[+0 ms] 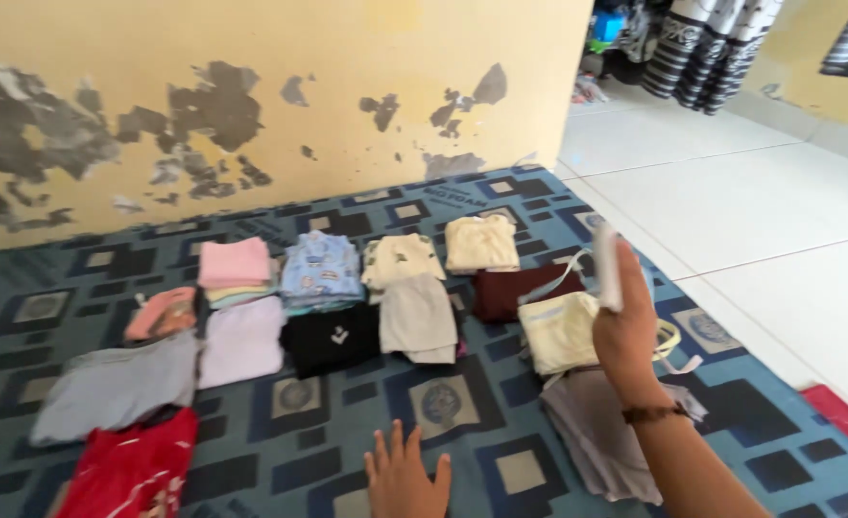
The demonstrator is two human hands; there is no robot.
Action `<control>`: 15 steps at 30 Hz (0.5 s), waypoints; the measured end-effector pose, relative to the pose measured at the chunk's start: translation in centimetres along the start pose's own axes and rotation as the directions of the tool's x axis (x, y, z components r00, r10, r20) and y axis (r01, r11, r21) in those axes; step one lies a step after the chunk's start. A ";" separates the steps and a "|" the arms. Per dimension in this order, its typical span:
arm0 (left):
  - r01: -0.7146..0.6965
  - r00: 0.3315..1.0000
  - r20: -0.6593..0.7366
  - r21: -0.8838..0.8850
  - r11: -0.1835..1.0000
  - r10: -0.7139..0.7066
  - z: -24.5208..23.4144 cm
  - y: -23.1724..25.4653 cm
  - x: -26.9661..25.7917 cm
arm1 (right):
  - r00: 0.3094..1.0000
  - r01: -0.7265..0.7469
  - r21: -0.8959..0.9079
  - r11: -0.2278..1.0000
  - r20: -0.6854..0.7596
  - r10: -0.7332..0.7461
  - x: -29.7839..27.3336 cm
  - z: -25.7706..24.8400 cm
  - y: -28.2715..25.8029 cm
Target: Sort and arrange family clothes and undergarments on a bed to organize them into neat stacks.
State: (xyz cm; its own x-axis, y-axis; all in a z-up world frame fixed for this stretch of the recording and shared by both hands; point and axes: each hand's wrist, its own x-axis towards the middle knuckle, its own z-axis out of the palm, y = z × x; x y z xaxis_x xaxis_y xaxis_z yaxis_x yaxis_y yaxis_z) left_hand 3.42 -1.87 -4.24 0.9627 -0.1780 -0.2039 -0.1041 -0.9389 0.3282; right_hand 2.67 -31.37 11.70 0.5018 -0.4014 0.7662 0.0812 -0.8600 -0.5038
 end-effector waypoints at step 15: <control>0.031 0.999 -0.026 0.048 0.998 -0.030 8.0 -3.0 4.2 | 0.531 0.336 -0.679 0.653 0.709 0.464 -2.1 6.6 7.8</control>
State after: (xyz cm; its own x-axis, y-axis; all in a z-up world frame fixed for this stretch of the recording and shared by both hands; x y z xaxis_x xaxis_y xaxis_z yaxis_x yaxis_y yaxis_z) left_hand 5.82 -2.15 -13.44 0.9716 -0.1421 -0.1891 -0.0862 -0.9571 0.2767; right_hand 7.91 -35.19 3.50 0.9147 -0.3889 -0.1097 -0.3630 -0.9101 0.1998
